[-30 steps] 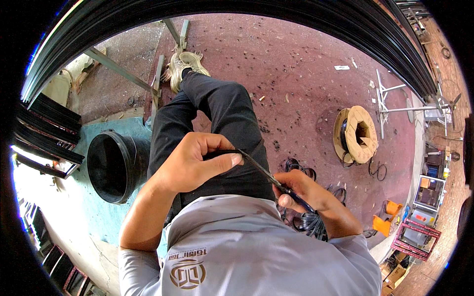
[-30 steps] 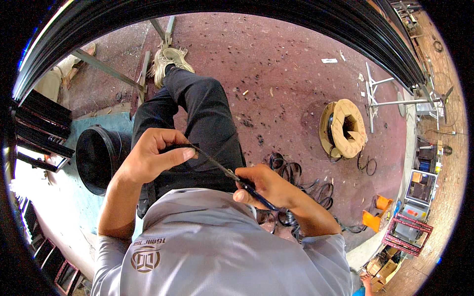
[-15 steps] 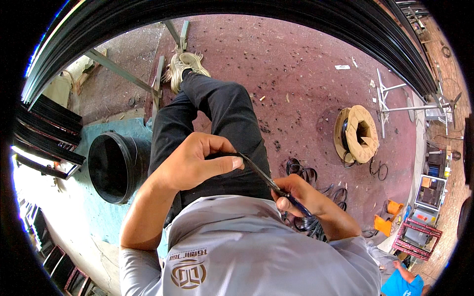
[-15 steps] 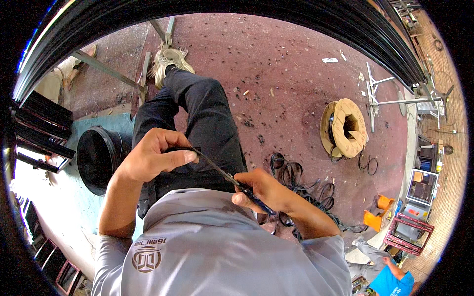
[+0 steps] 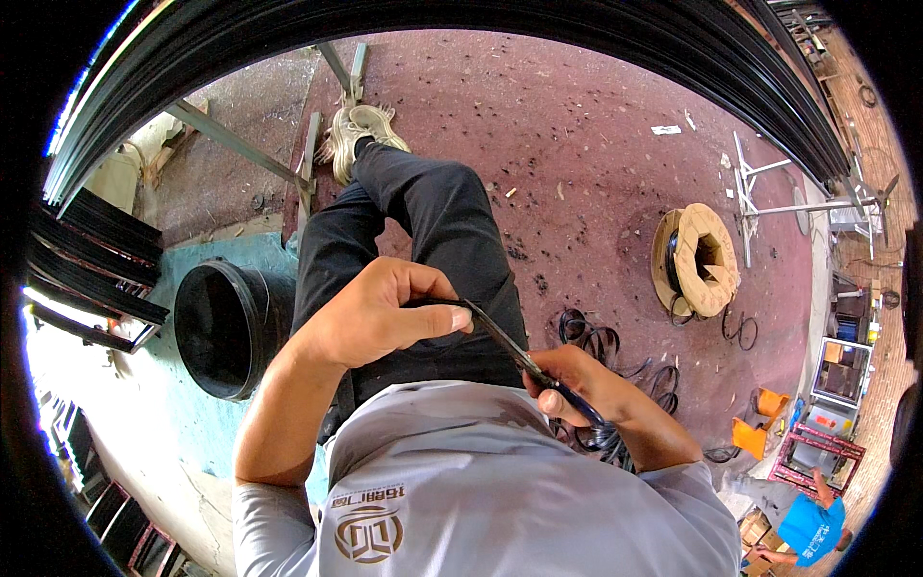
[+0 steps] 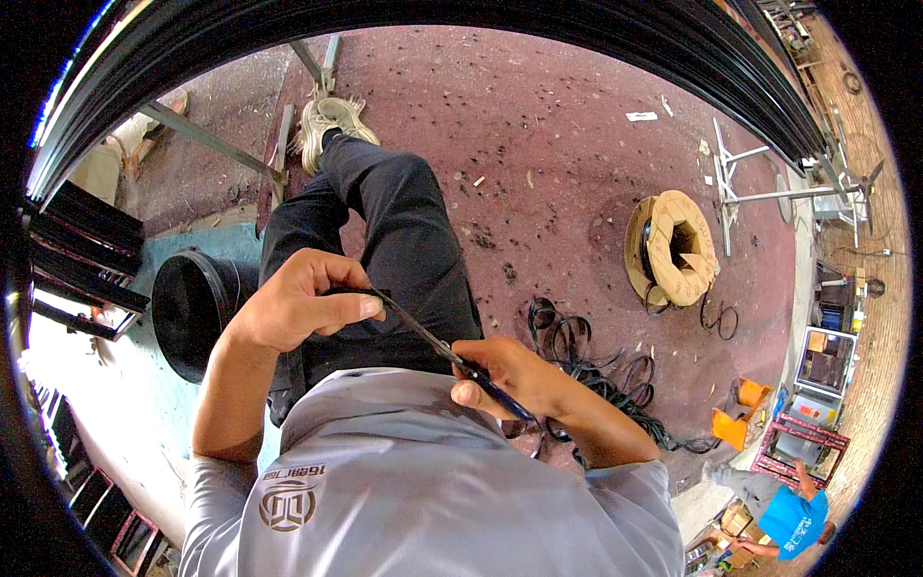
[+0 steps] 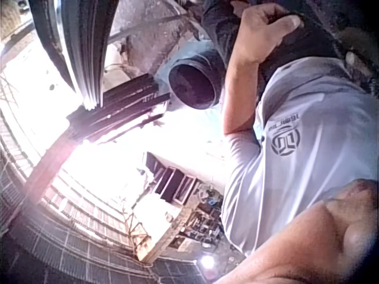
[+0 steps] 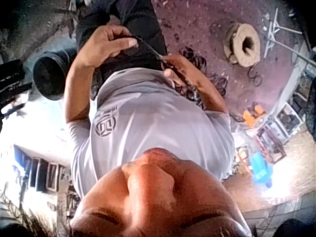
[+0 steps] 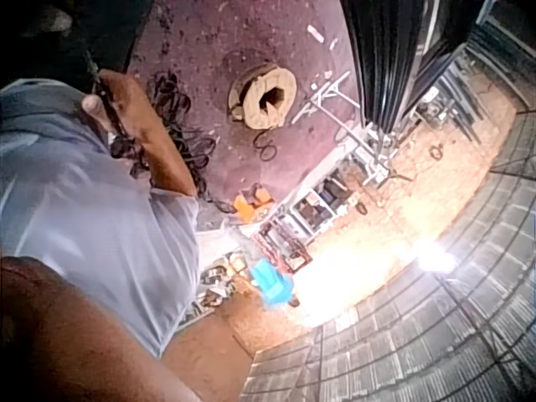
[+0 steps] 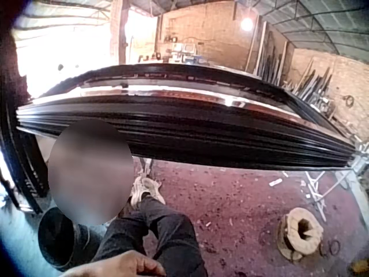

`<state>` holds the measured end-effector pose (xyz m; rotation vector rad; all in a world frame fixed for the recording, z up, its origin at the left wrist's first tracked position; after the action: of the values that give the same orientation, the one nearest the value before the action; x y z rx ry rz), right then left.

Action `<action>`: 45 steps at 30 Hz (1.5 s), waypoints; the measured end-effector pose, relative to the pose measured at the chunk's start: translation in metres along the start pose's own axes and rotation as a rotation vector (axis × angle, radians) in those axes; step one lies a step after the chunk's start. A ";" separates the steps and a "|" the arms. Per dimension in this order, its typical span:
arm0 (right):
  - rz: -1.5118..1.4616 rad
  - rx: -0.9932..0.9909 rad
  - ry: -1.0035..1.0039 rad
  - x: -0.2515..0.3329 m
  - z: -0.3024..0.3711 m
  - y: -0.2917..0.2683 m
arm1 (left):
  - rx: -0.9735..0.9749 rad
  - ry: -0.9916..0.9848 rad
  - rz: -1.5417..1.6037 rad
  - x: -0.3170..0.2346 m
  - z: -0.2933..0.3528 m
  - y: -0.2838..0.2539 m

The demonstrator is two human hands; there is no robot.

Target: The person installs a black rubber seal onto a red window frame. They use shears to trim the seal at the corners and press it into the frame channel. The person works on multiple sides of the frame, cutting and fitting the seal as needed.

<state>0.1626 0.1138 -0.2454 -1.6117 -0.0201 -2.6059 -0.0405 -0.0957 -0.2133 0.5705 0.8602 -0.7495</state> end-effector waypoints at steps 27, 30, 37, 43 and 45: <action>-0.129 -0.474 0.022 -0.048 -0.019 -0.010 | -0.132 0.268 -0.063 0.002 0.002 0.007; 0.010 -0.584 0.064 -0.057 -0.038 -0.020 | -0.123 0.260 -0.018 0.004 0.008 0.005; 0.613 -0.895 -0.130 -0.029 -0.132 -0.063 | -0.074 0.219 0.098 0.022 0.004 0.005; 0.409 -1.072 -0.505 -0.012 -0.241 -0.120 | -0.103 0.195 0.103 0.044 0.009 0.003; 0.333 -1.110 -0.531 0.013 -0.266 -0.128 | -0.148 0.185 0.135 0.050 0.015 -0.001</action>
<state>-0.0901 0.2270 -0.3486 -2.2135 1.7170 -1.8621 -0.0134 -0.1243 -0.2471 0.5662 1.0284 -0.5107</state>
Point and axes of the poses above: each hand's wrist, its own z-axis away from the middle knuckle, its own y-axis out of the palm, x = y × z, the point moved 1 cm from there along -z, towards the middle knuckle, and after that the axes turned 13 degrees about -x, right-handed, at the moved point
